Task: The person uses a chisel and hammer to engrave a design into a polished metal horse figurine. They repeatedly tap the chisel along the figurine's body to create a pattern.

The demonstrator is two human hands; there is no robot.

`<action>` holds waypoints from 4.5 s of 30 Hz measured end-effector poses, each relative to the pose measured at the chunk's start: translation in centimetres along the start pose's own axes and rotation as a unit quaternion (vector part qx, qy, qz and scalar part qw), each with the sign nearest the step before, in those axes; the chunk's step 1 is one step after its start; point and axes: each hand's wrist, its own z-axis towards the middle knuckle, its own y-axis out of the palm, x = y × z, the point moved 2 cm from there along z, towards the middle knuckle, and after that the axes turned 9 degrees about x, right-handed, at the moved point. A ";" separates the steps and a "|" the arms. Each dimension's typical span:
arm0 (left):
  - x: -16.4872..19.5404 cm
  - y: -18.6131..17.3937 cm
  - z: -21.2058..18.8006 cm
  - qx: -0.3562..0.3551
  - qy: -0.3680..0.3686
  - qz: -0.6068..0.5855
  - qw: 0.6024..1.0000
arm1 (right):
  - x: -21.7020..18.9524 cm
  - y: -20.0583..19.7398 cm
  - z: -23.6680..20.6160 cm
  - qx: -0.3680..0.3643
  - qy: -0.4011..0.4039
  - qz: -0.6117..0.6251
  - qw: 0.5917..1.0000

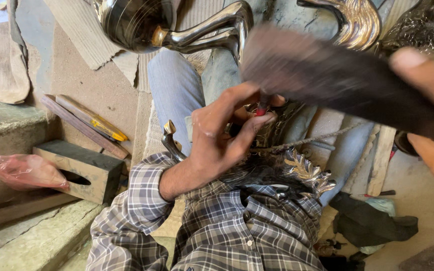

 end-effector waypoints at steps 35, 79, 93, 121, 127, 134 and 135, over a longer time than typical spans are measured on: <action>-0.9 3.0 7.1 -0.481 0.119 0.008 0.869 | -6.0 12.1 -12.2 0.372 0.047 0.126 0.919; 0.4 3.0 6.2 -0.391 0.103 0.067 0.912 | -4.2 11.0 -11.6 0.325 0.110 0.104 0.934; 1.1 2.3 4.5 -0.303 0.084 0.129 0.940 | -6.1 6.8 -8.2 0.281 0.185 0.290 0.896; 0.5 1.7 -1.1 0.037 0.031 0.049 0.998 | -1.5 -0.8 -1.2 0.015 -0.014 -0.008 1.000; -0.4 1.6 -0.1 -0.007 0.039 0.087 0.995 | -1.4 -0.9 -0.4 -0.008 -0.006 -0.008 1.000; 0.4 1.4 1.5 -0.095 -0.015 0.093 0.991 | -1.9 -0.5 -0.8 -0.026 0.028 0.000 0.999; 0.2 1.5 1.9 -0.105 -0.019 0.091 0.990 | -2.1 -0.4 -0.9 -0.022 0.035 0.001 0.999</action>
